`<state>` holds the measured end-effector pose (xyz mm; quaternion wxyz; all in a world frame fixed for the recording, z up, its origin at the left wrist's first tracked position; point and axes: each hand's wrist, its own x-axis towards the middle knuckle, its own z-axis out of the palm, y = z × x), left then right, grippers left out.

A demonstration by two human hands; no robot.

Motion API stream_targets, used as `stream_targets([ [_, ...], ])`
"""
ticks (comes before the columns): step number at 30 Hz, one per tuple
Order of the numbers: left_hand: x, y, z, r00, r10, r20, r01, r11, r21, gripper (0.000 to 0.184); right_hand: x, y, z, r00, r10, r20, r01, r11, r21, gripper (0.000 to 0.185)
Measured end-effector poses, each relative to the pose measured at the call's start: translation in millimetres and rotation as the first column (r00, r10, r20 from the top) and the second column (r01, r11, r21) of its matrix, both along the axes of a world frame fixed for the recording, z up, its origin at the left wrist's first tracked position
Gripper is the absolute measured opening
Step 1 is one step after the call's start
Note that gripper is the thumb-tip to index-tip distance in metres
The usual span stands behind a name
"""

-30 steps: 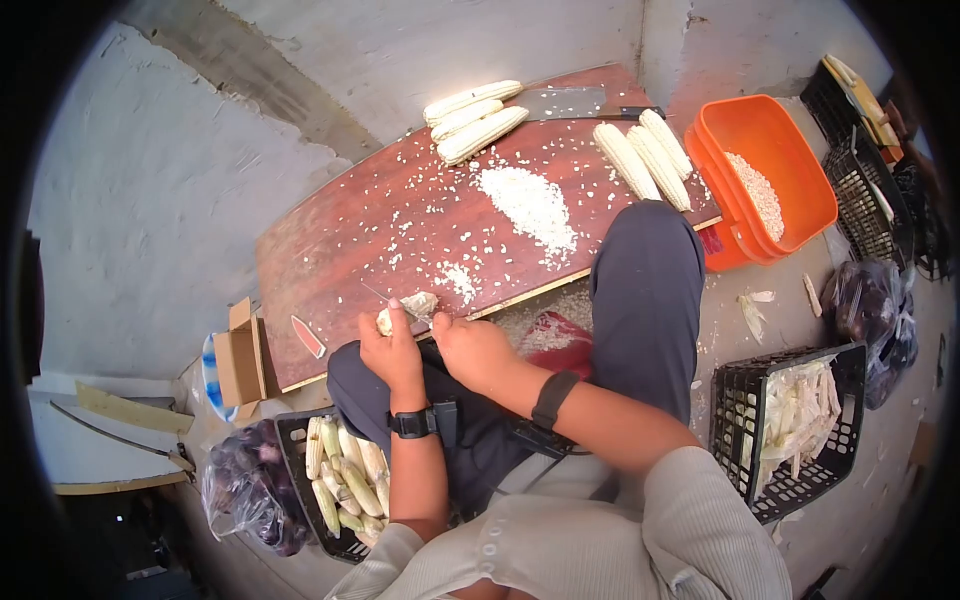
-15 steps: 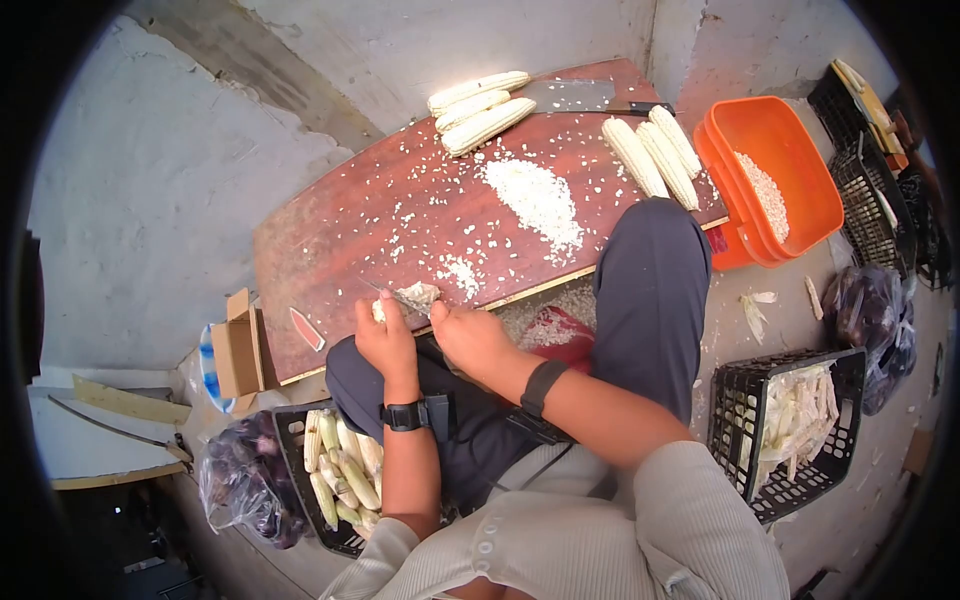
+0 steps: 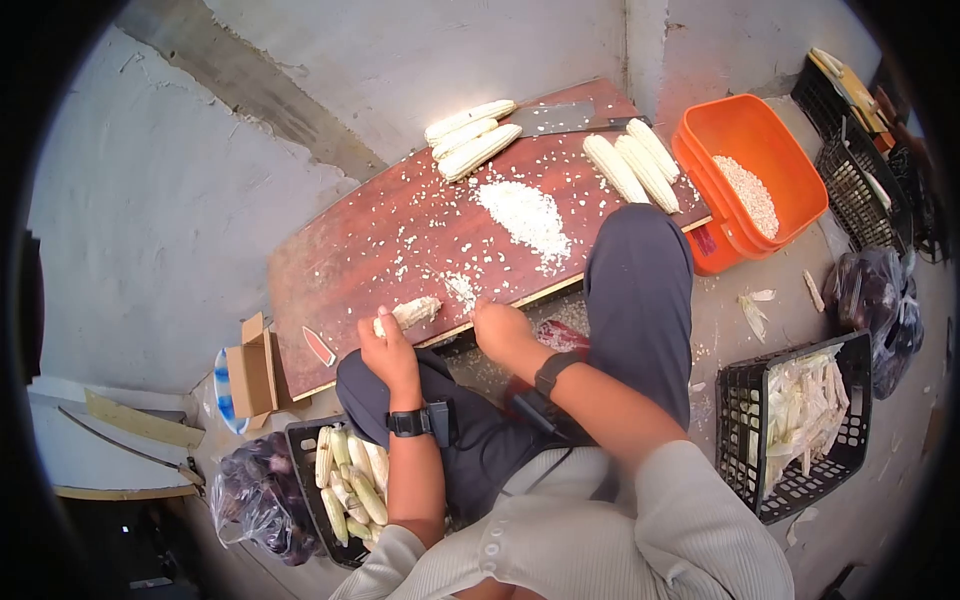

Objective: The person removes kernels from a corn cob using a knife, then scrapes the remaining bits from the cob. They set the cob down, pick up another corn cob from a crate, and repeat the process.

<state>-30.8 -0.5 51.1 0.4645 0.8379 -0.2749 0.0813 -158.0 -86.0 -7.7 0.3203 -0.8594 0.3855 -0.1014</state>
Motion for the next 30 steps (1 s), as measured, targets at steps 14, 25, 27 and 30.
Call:
stream_targets([
  [14, 0.9, -2.4, -12.9, 0.997, -0.074, 0.01, 0.072, 0.989, 0.131, 0.031, 21.0, 11.6, 17.2, 0.986, 0.123, -0.11, -0.138, 0.98, -0.143, 0.01],
  [25, 0.2, -7.1, -14.3, 0.995, 0.006, -0.095, -0.007, 1.0, -0.011, 0.032, 8.8, -7.5, 10.4, 0.999, 0.037, 0.004, -0.036, 0.998, -0.051, 0.019],
  [27, 0.7, -5.6, -13.2, 0.996, 0.006, -0.091, -0.006, 1.0, 0.003, 0.034, 3.8, 4.0, 31.7, 0.995, 0.046, 0.086, -0.038, 0.995, -0.093, 0.02],
  [30, -0.2, -9.6, -11.0, 0.997, 0.009, -0.08, -0.008, 1.0, 0.019, 0.034, 0.7, 25.5, 35.7, 0.995, 0.059, 0.077, -0.052, 0.995, -0.089, 0.023],
])
